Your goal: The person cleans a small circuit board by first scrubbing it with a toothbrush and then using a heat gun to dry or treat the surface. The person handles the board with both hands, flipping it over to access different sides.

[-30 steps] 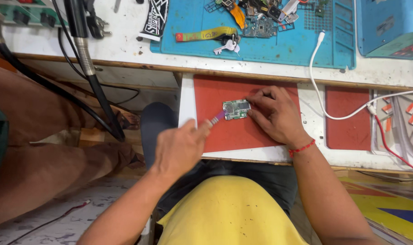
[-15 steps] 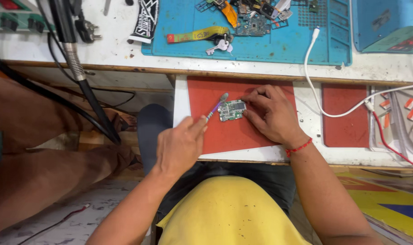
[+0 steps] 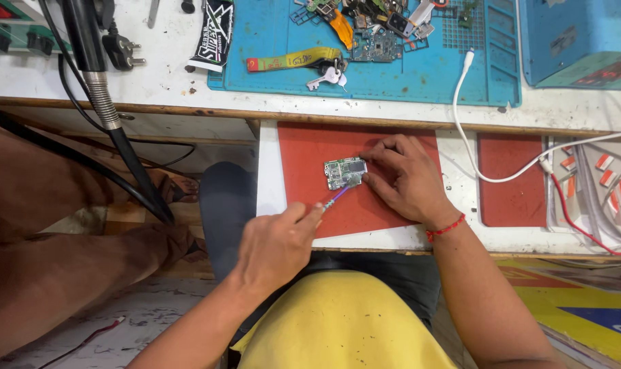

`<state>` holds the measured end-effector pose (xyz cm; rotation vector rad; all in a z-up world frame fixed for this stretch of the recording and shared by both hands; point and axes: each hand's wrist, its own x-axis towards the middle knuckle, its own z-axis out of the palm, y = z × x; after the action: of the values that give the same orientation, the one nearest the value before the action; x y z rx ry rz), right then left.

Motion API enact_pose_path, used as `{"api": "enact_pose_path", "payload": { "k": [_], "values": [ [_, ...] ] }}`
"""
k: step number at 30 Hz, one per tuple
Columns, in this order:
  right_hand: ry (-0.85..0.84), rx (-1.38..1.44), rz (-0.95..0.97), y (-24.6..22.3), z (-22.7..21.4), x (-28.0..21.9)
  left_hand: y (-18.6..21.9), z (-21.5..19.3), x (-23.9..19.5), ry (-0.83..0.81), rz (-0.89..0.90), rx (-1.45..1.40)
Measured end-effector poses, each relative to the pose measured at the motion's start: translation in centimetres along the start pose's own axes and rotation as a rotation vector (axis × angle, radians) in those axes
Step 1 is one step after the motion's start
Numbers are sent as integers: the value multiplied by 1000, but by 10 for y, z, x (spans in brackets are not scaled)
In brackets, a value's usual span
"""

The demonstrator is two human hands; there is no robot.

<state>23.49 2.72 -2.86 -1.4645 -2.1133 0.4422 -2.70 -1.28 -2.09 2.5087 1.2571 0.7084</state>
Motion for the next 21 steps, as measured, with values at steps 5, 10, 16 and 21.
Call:
{"api": "enact_pose_path", "payload": {
  "k": [5,10,16,21],
  "values": [
    [8,-4,19,-1,0,0,-12,-7,-3,-23,-19,-45],
    [6,1,44,-2,1,1,-21,-4,-3,-24,-88,-147],
    [0,5,41,0,1,0,-23,-6,-11,75,-107,-64],
    [14,21,26,1,2,0,-23,0,-3,110,16,118]
  ]
}}
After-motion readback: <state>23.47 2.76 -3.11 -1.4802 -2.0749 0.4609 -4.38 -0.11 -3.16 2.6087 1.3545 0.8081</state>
